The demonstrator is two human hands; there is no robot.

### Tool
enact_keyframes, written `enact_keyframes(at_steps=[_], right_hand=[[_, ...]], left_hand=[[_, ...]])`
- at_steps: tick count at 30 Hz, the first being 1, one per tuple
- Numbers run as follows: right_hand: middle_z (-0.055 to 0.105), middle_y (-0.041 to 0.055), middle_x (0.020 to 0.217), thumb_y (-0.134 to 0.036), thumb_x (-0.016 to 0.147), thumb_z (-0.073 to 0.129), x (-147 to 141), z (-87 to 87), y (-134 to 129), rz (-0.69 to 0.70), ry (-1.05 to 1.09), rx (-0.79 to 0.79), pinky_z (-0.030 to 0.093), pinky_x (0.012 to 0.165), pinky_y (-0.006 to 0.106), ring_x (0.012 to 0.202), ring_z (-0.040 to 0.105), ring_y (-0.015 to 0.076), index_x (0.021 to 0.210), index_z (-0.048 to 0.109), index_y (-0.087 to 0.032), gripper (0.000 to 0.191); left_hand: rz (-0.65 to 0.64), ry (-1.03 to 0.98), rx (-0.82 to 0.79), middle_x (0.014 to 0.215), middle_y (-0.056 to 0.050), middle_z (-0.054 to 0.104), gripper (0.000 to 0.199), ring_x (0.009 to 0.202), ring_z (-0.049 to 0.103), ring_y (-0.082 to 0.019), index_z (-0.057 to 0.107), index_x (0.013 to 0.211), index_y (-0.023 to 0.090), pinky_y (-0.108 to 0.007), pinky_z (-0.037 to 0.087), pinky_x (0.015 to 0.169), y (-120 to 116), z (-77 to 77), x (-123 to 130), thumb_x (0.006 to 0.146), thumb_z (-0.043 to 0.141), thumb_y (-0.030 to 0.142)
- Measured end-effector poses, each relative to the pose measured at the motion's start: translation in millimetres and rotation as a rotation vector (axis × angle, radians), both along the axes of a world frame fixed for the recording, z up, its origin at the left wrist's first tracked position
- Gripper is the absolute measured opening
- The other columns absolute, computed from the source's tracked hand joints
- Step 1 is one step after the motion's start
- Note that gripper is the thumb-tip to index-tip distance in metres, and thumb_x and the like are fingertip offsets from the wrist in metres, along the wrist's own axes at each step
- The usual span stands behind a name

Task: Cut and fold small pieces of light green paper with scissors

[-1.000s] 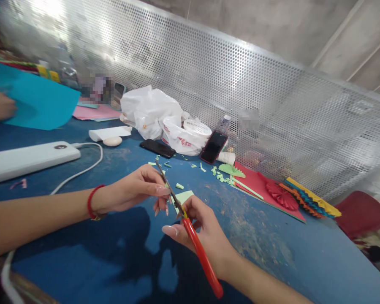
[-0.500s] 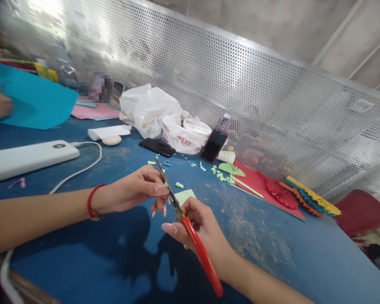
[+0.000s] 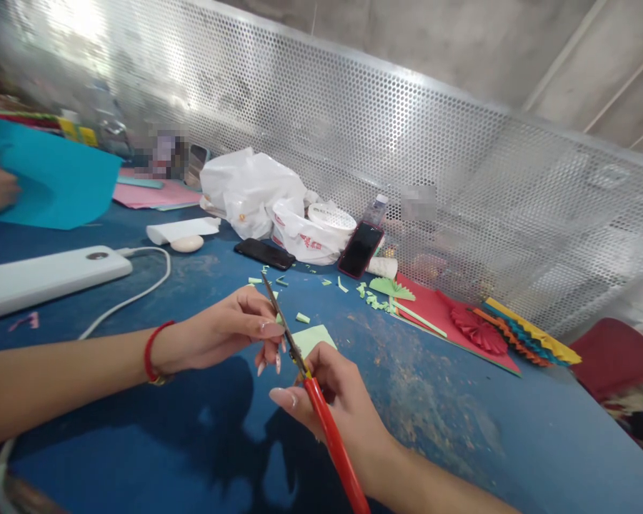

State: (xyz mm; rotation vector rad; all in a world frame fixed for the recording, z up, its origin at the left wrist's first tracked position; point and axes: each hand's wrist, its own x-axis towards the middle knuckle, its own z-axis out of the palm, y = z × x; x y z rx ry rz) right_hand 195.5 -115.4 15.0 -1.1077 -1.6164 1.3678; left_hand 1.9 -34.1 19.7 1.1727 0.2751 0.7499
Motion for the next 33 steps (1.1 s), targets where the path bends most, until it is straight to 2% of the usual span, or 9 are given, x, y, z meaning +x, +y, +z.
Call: enact_keyframes(at_steps=[4,12,17,22,25,28,33], right_hand=[[0.038,-0.0072,0.060,-0.061,0.074,0.070,2,-0.5,3,0.006,-0.022,-0.051,0.026,0.046,0.021,0.050,0.031,0.0077,0.083,0.047,-0.021,0.047],[0.037,-0.0097,0.052,-0.058,0.078,0.069,5,-5.2,11,-0.010,-0.044,-0.007,0.025,0.041,0.020,0.042,0.032,0.0055,0.074,0.043,-0.021,0.045],[0.040,-0.0103,0.047,-0.057,0.076,0.071,6,-1.7,16,-0.004,-0.059,-0.054,0.027,0.038,0.018,0.038,0.034,0.0049,0.072,0.044,-0.021,0.046],[0.043,-0.0102,0.043,-0.054,0.076,0.072,8,-1.1,18,-0.011,-0.065,-0.067,0.029,0.036,0.017,0.034,0.037,0.0048,0.069,0.044,-0.021,0.043],[0.043,-0.0103,0.039,-0.054,0.072,0.074,9,-1.2,22,-0.047,-0.068,-0.117,0.028,0.032,0.017,0.030,0.034,0.0045,0.064,0.043,-0.021,0.046],[0.044,-0.0099,0.038,-0.056,0.068,0.075,10,-0.1,29,-0.098,-0.076,-0.136,0.029,0.029,0.018,0.028,0.036,0.0058,0.063,0.046,-0.021,0.047],[0.045,-0.0098,0.038,-0.058,0.059,0.081,26,-7.1,53,-0.258,-0.169,0.022,0.027,0.031,0.021,0.029,0.037,0.0084,0.064,0.042,-0.023,0.053]], left_hand=[[0.037,0.022,0.002,0.060,-0.007,0.072,0.017,0.050,0.066,-0.013,0.075,0.062,0.011,-0.018,0.054,0.048,2,0.4,0,0.073,0.079,0.024],[0.071,0.082,-0.006,0.056,-0.007,0.071,0.017,0.045,0.064,-0.011,0.074,0.060,0.009,-0.014,0.048,0.042,8,3.3,-2,0.072,0.079,0.020],[-0.002,0.120,-0.057,0.053,-0.007,0.070,0.015,0.044,0.064,-0.011,0.074,0.063,0.008,-0.013,0.048,0.041,16,1.9,-5,0.069,0.080,0.020],[-0.009,0.136,-0.116,0.054,-0.007,0.070,0.012,0.042,0.063,-0.010,0.074,0.065,0.008,-0.012,0.048,0.040,22,-2.1,-7,0.069,0.079,0.018],[-0.007,0.105,-0.119,0.048,-0.006,0.067,0.012,0.040,0.061,-0.009,0.074,0.066,0.007,-0.013,0.049,0.042,24,-2.7,-9,0.067,0.078,0.019],[-0.043,0.095,-0.110,0.051,-0.008,0.069,0.011,0.042,0.063,-0.011,0.074,0.064,0.008,-0.013,0.048,0.041,25,-3.8,-10,0.068,0.078,0.018],[-0.130,0.151,-0.112,0.060,-0.008,0.073,0.008,0.051,0.068,-0.013,0.074,0.065,0.011,-0.014,0.051,0.045,23,-10.3,-6,0.072,0.076,0.015]])
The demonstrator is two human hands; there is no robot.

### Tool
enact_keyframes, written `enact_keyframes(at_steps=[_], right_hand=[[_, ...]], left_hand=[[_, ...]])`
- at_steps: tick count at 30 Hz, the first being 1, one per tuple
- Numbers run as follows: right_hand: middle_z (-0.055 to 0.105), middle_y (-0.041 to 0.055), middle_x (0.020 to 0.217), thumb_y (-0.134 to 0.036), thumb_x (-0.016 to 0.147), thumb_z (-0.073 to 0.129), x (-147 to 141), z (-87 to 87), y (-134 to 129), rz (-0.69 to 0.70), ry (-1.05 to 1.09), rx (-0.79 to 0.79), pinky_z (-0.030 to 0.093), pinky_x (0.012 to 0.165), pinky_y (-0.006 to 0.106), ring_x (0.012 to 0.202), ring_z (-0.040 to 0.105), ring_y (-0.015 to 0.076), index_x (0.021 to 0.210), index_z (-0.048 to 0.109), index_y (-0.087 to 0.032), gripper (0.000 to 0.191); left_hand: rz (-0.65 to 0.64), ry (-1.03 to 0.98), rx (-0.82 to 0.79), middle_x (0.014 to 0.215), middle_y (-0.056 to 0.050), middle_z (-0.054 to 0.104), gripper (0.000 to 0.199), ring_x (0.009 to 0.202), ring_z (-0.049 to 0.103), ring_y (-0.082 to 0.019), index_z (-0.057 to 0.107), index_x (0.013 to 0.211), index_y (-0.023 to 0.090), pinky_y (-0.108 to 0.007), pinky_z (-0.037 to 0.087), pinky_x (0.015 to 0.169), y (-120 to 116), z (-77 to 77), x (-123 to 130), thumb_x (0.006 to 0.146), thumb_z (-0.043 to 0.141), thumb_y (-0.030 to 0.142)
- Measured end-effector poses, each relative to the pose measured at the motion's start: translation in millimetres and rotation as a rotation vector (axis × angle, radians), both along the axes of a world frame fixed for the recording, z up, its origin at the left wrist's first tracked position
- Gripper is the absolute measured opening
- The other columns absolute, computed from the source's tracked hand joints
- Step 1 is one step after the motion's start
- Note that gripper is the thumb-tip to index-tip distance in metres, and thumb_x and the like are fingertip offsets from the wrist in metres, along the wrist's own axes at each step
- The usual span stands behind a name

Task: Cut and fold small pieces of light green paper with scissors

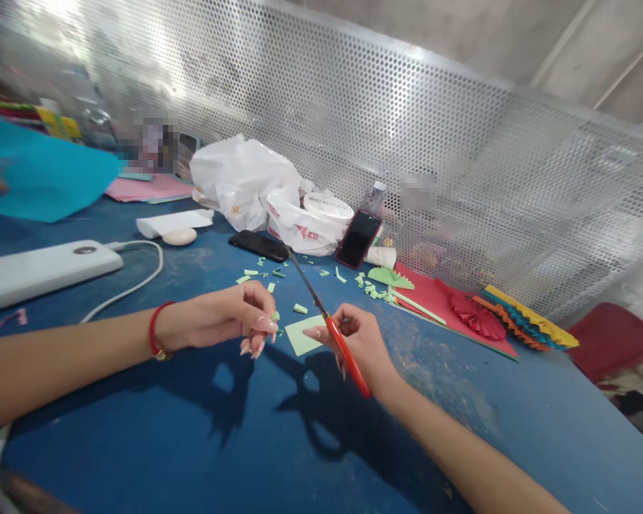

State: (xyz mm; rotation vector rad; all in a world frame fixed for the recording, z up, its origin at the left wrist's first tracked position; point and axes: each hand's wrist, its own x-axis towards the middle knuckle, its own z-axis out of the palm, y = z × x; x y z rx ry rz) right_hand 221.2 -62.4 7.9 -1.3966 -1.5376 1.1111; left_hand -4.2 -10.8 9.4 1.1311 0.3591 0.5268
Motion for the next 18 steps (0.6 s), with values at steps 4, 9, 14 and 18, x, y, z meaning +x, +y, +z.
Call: enact_keyframes(at_steps=[4,9,14,18], right_hand=[[0.061,-0.0016,0.061,-0.055,0.068,0.076,21,-18.6,22,-0.129,-0.375,0.275,0.039,0.050,0.026,0.053,0.054,0.0156,0.071,0.049,-0.021,0.043],[0.065,0.0103,0.104,-0.040,0.087,0.058,36,-29.4,35,-0.164,-0.714,0.521,0.046,0.082,0.040,0.095,0.061,0.0265,0.105,0.061,-0.019,0.028],[0.059,0.0132,0.117,-0.035,0.092,0.055,24,-24.4,23,-0.066,-0.746,0.737,0.034,0.102,0.046,0.117,0.049,0.0302,0.107,0.062,-0.019,0.023],[0.060,0.0053,0.088,-0.036,0.100,0.042,3,-21.9,-2,0.097,-0.523,0.546,0.043,0.077,0.032,0.083,0.055,0.0193,0.091,0.055,-0.020,0.023]], left_hand=[[-0.026,0.044,0.061,0.059,-0.006,0.072,0.009,0.055,0.070,-0.015,0.074,0.065,0.011,-0.015,0.052,0.046,0,-3.9,3,0.073,0.076,0.014],[0.008,0.113,0.111,0.058,-0.005,0.071,0.009,0.055,0.070,-0.014,0.075,0.066,0.011,-0.015,0.052,0.048,0,-2.3,4,0.074,0.076,0.016],[0.116,0.245,0.155,0.062,-0.006,0.073,0.013,0.055,0.069,-0.013,0.076,0.071,0.011,-0.015,0.054,0.052,1,-10.6,8,0.071,0.079,0.024],[0.163,0.269,0.290,0.062,-0.006,0.074,0.015,0.054,0.068,-0.013,0.075,0.071,0.011,-0.018,0.056,0.055,-1,-22.7,15,0.070,0.079,0.026]])
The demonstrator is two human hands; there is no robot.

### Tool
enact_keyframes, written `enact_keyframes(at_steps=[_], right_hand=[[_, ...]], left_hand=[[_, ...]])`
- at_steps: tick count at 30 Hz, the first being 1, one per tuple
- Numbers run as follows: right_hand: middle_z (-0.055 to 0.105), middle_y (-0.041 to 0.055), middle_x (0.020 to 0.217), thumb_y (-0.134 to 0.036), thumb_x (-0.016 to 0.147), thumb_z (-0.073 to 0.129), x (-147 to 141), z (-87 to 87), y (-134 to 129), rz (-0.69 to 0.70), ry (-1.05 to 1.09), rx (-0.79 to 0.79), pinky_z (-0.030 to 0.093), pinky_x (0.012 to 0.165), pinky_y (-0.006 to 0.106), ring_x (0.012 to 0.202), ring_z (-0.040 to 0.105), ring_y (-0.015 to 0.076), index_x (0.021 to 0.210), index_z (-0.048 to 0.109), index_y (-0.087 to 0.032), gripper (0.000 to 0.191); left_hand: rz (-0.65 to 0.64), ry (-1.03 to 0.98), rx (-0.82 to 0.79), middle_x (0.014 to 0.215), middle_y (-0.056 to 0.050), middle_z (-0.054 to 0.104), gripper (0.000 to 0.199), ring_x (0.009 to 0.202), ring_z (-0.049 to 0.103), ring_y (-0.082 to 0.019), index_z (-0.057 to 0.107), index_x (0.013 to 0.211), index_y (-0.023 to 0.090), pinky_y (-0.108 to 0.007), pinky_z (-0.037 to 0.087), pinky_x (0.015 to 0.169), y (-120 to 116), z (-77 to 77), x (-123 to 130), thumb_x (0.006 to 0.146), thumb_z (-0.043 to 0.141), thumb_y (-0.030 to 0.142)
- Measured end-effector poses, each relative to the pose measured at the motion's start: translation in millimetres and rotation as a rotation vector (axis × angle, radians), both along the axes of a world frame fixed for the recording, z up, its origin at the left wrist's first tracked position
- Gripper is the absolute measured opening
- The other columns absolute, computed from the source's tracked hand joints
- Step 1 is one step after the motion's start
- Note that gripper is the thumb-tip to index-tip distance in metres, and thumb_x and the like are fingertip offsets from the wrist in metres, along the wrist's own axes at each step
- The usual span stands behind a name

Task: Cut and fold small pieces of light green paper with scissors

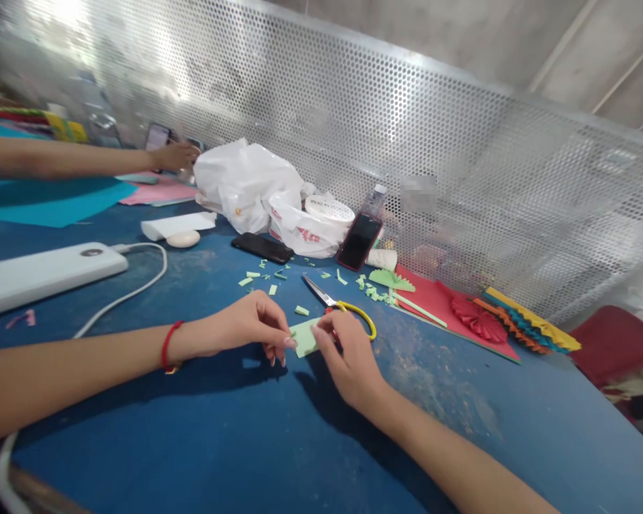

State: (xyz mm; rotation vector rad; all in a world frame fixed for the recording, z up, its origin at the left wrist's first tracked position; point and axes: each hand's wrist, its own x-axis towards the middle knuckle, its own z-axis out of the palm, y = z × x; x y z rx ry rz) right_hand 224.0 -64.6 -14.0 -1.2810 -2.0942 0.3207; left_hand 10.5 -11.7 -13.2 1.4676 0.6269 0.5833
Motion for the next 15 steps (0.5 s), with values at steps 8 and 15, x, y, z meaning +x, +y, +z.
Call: enact_keyframes(at_steps=[8,15], right_hand=[[0.052,0.0023,0.077,-0.030,0.098,0.035,-15,3.0,-23,0.239,-0.127,-0.028,0.035,0.069,0.031,0.072,0.045,0.0173,0.081,0.047,-0.019,0.024],[0.047,-0.0022,0.067,-0.025,0.095,0.038,-7,-0.4,-17,0.249,0.009,-0.155,0.029,0.060,0.027,0.062,0.042,0.0132,0.078,0.046,-0.019,0.019]], left_hand=[[-0.006,0.035,0.167,0.057,-0.002,0.070,0.008,0.054,0.069,-0.014,0.073,0.068,0.011,-0.018,0.057,0.054,-19,1.7,6,0.072,0.071,0.017],[-0.001,0.178,0.376,0.061,-0.008,0.072,0.019,0.055,0.070,-0.016,0.073,0.070,0.008,-0.018,0.054,0.051,-25,6.7,7,0.079,0.066,0.023]])
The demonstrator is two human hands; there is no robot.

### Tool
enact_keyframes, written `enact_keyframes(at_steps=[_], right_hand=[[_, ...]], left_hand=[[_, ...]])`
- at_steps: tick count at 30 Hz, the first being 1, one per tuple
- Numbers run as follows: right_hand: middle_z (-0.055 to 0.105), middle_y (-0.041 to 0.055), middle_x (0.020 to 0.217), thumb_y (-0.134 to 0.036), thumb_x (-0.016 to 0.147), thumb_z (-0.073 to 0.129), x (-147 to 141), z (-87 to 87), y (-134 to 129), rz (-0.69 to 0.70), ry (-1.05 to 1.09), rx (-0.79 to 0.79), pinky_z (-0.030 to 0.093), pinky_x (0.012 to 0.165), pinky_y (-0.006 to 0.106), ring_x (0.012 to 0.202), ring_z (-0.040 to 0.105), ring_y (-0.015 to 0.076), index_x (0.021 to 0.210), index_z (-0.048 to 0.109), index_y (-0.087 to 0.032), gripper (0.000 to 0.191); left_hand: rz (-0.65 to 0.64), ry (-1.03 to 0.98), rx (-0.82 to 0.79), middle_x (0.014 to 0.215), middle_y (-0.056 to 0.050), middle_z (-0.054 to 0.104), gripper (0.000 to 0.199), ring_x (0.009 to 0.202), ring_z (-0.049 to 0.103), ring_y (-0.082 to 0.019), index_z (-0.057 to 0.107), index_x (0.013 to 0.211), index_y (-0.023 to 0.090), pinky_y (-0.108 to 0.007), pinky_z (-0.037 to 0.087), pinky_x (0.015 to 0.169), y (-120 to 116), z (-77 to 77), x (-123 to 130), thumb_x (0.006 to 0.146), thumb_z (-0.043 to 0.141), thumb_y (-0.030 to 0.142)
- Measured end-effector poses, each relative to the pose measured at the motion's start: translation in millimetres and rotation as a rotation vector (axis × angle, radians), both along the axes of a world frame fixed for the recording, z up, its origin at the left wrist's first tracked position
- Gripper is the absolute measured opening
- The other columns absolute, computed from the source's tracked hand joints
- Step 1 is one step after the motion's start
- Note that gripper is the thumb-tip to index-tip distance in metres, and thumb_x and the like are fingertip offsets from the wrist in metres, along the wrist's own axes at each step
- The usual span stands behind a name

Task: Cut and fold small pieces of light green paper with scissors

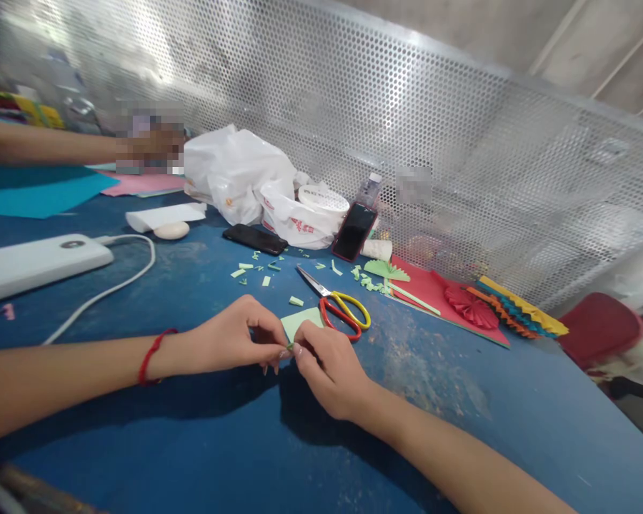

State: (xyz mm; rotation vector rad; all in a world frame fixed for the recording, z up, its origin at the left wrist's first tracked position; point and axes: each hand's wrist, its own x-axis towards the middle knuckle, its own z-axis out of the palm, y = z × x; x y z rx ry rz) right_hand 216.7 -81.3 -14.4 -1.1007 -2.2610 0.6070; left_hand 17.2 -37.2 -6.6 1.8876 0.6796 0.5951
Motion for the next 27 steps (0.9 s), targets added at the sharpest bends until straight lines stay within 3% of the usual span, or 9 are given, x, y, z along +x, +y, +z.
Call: enact_keyframes(at_steps=[7,27], right_hand=[[0.047,-0.0032,0.068,-0.022,0.090,0.046,0.1,-1.5,2.4,0.028,-0.001,-0.039,0.028,0.060,0.026,0.063,0.041,0.0121,0.079,0.046,-0.019,0.011],[0.048,-0.0033,0.067,-0.019,0.093,0.044,2.6,-1.2,5.8,0.097,-0.029,-0.065,0.032,0.059,0.025,0.062,0.042,0.0126,0.084,0.046,-0.020,0.010]], left_hand=[[0.002,0.058,0.238,0.060,-0.006,0.072,0.018,0.052,0.065,-0.012,0.073,0.070,0.009,-0.014,0.046,0.049,-1.9,0.9,-1.7,0.081,0.063,0.020],[-0.036,0.071,0.171,0.054,-0.002,0.067,0.014,0.047,0.055,-0.007,0.070,0.064,0.008,-0.013,0.040,0.046,-3.4,4.8,-1.3,0.073,0.061,0.012]])
